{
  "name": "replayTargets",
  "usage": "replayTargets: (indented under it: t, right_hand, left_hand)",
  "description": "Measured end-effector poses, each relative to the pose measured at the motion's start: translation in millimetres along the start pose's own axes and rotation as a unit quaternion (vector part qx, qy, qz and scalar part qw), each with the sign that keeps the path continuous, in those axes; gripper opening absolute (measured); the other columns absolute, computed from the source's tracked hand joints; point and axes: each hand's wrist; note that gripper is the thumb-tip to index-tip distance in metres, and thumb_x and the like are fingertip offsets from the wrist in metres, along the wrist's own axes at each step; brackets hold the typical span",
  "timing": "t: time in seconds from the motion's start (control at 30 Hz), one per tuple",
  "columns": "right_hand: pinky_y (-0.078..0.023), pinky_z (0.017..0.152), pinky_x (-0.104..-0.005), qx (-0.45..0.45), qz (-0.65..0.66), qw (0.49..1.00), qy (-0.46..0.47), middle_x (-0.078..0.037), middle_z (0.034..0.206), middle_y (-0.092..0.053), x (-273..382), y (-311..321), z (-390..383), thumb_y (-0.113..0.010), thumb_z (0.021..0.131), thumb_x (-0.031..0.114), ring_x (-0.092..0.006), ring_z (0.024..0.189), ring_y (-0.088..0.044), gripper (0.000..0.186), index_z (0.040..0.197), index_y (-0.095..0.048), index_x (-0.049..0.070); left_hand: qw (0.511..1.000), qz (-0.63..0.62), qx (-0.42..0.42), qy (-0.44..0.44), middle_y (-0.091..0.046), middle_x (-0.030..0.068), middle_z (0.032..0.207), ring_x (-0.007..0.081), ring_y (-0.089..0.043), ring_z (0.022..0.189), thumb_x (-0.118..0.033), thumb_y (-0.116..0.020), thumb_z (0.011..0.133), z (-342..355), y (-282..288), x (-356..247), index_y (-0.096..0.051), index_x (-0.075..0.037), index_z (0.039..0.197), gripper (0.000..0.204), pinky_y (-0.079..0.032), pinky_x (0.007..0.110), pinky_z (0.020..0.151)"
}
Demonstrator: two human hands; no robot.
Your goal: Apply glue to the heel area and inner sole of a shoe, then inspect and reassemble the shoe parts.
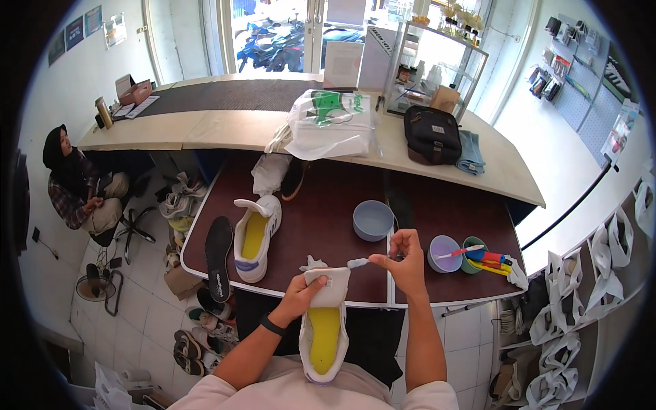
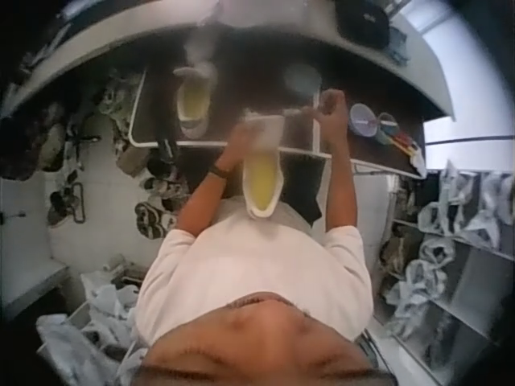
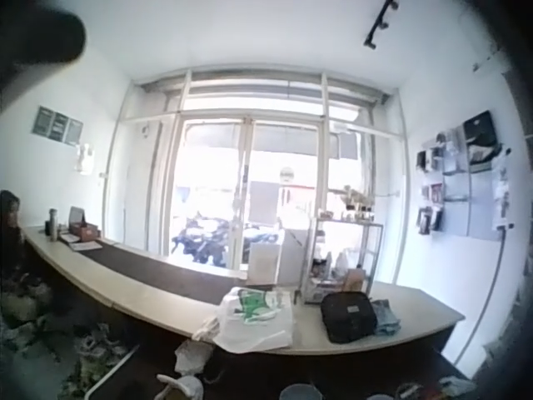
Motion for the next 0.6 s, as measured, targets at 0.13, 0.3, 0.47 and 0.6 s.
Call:
replayTargets:
  t: [0.13, 0.3, 0.47, 0.6]
  right_hand:
    - [-0.038, 0.062, -0.0185, 0.078, -0.017, 0.997, -0.018, 0.004, 0.077, -0.044, 1.2, -0.1, -1.3, -0.091, 0.062, 0.014, -0.0045, 0.067, -0.042, 0.057, 0.098, -0.046, 0.011]
    - [-0.037, 0.06, -0.0195, -0.03, -0.032, 0.999, -0.013, 0.003, 0.076, -0.044, 1.7, 0.0, -5.4, -0.092, 0.061, 0.018, -0.0051, 0.066, -0.042, 0.058, 0.096, -0.046, 0.009]
    - [-0.037, 0.061, -0.02, 0.086, -0.055, 0.995, -0.003, 0.004, 0.074, -0.043, 1.0, -0.8, -6.2, -0.092, 0.062, 0.02, -0.0052, 0.065, -0.041, 0.057, 0.095, -0.047, 0.009]
    - [-0.038, 0.061, -0.0193, -0.053, -0.041, 0.998, -0.016, 0.004, 0.074, -0.044, 3.4, -2.1, -8.9, -0.092, 0.062, 0.019, -0.0051, 0.065, -0.042, 0.057, 0.095, -0.047, 0.009]
  left_hand:
    - [0.998, -0.047, 0.018, 0.024, -0.065, 0.0049, 0.103, 0.0112, -0.062, 0.092, -0.023, -0.054, 0.099, -0.4, -0.4, -0.3, -0.06, 0.0, 0.121, 0.032, -0.05, 0.026, 0.081]
    - [1.0, -0.02, -0.004, 0.0, -0.065, 0.0049, 0.102, 0.0108, -0.062, 0.092, -0.024, -0.054, 0.099, -1.0, 0.5, -1.3, -0.061, 0.0, 0.12, 0.032, -0.051, 0.025, 0.081]
    - [0.997, -0.065, 0.024, 0.032, -0.065, 0.0038, 0.102, 0.0104, -0.061, 0.092, -0.025, -0.055, 0.099, -0.7, -0.2, -1.7, -0.061, 0.0, 0.12, 0.033, -0.05, 0.025, 0.08]
    - [0.999, -0.036, -0.004, -0.008, -0.064, 0.0032, 0.101, 0.0105, -0.062, 0.092, -0.025, -0.055, 0.099, -0.5, 0.2, -0.8, -0.061, 0.0, 0.119, 0.033, -0.05, 0.025, 0.08]
Point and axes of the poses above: each hand's wrist, its own z-axis towards the middle knuckle, its own y-axis out of the back of the hand, x = y × z
